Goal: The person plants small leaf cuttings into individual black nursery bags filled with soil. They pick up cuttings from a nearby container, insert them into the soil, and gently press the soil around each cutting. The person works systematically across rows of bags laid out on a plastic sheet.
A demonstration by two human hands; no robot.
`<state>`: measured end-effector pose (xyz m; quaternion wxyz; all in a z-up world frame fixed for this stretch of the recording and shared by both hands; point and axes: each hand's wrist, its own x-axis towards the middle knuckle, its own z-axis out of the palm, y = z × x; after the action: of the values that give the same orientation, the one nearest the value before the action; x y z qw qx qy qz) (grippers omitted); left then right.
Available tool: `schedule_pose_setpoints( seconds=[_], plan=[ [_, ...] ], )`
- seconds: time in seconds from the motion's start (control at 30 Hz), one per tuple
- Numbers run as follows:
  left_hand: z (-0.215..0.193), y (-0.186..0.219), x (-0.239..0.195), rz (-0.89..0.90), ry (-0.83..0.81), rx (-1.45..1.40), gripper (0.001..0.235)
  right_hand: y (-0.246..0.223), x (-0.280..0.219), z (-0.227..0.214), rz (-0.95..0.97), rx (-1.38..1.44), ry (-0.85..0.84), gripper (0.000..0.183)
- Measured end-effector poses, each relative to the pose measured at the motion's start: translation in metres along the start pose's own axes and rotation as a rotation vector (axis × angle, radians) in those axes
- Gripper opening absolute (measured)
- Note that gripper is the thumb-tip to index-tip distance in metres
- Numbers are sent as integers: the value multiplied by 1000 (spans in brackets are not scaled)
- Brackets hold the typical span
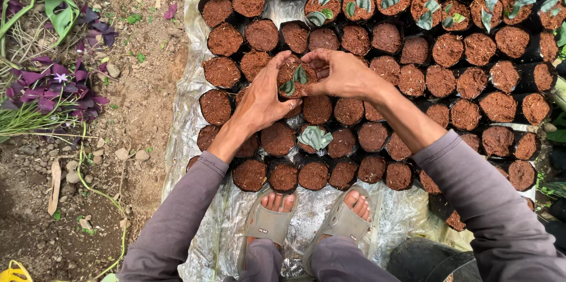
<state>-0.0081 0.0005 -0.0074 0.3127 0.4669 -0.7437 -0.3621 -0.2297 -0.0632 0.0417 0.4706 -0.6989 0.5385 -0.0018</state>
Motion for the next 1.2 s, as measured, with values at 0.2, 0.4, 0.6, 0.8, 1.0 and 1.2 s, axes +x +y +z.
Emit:
schedule_pose_setpoints(
  seconds=[0.2,0.4,0.6,0.8,1.0,1.2],
  plan=[
    [1,-1,1,-36,-23,4,104,1,7,11,-32,-111,69,80],
    [2,-2,1,1,8,21,102,5,12,11,-49,-162,75,86],
    [1,0,1,-26,-6,13,102,6,13,12,-55,-175,117,76],
    [1,3,-1,-42,1,-6,102,4,19,11,74,-75,88,58],
    [4,4,-1,-30,6,8,101,3,29,17,154,-57,115,52],
    [5,3,-2,-18,16,70,101,8,20,16,56,57,126,50]
  ],
)
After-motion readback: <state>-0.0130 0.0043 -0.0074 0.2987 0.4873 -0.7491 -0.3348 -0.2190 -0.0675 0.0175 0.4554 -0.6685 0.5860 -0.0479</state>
